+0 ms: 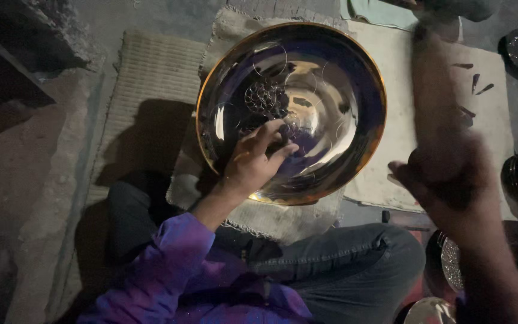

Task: The person holds a small metal piece inside a large metal bowl and repeatedly strikes it with a hammer. The person adjusts the metal piece occasionally while continuing to hammer it.

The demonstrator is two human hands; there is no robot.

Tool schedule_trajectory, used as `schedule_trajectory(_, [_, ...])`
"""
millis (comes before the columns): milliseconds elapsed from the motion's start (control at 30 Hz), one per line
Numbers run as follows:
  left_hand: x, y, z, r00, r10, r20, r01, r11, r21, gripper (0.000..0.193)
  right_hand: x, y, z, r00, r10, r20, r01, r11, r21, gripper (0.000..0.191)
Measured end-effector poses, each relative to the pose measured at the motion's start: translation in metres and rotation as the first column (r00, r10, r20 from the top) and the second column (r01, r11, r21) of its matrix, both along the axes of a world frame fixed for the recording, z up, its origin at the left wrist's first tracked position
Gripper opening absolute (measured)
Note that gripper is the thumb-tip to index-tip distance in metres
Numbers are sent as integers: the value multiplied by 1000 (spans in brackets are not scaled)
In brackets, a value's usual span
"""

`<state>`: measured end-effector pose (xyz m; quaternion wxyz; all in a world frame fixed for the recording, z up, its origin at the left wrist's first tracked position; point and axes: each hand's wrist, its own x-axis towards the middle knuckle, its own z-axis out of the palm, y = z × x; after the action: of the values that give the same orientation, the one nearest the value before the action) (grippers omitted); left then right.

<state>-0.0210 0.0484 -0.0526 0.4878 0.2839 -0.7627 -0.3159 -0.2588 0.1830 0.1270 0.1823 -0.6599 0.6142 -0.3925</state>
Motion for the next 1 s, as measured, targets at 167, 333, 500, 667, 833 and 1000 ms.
schedule_trajectory(167, [-1,2,-5,996,-84,10,82,991,110,46,4,-19,32,169,125,-978,249,954,165,53])
schedule_trajectory(333, [-2,3,2,999,-31,14,29,995,96,53,12,-23,38,272,118,-955,296,934,199,50])
schedule_trajectory(500, [-2,-6,9,981,-180,68,175,981,80,49,9,-9,30,554,-12,-832,242,959,147,60])
schedule_trajectory(667, [-10,-22,15,893,-384,235,357,922,151,40,-4,17,1,834,-239,-498,321,943,86,61])
schedule_trajectory(833, [-22,-34,36,807,-434,401,467,884,18,58,-18,55,-58,907,-262,-329,292,955,45,43])
schedule_trajectory(1000, [-22,-38,61,668,-549,502,517,828,218,53,-26,92,-119,791,-609,-66,597,743,303,62])
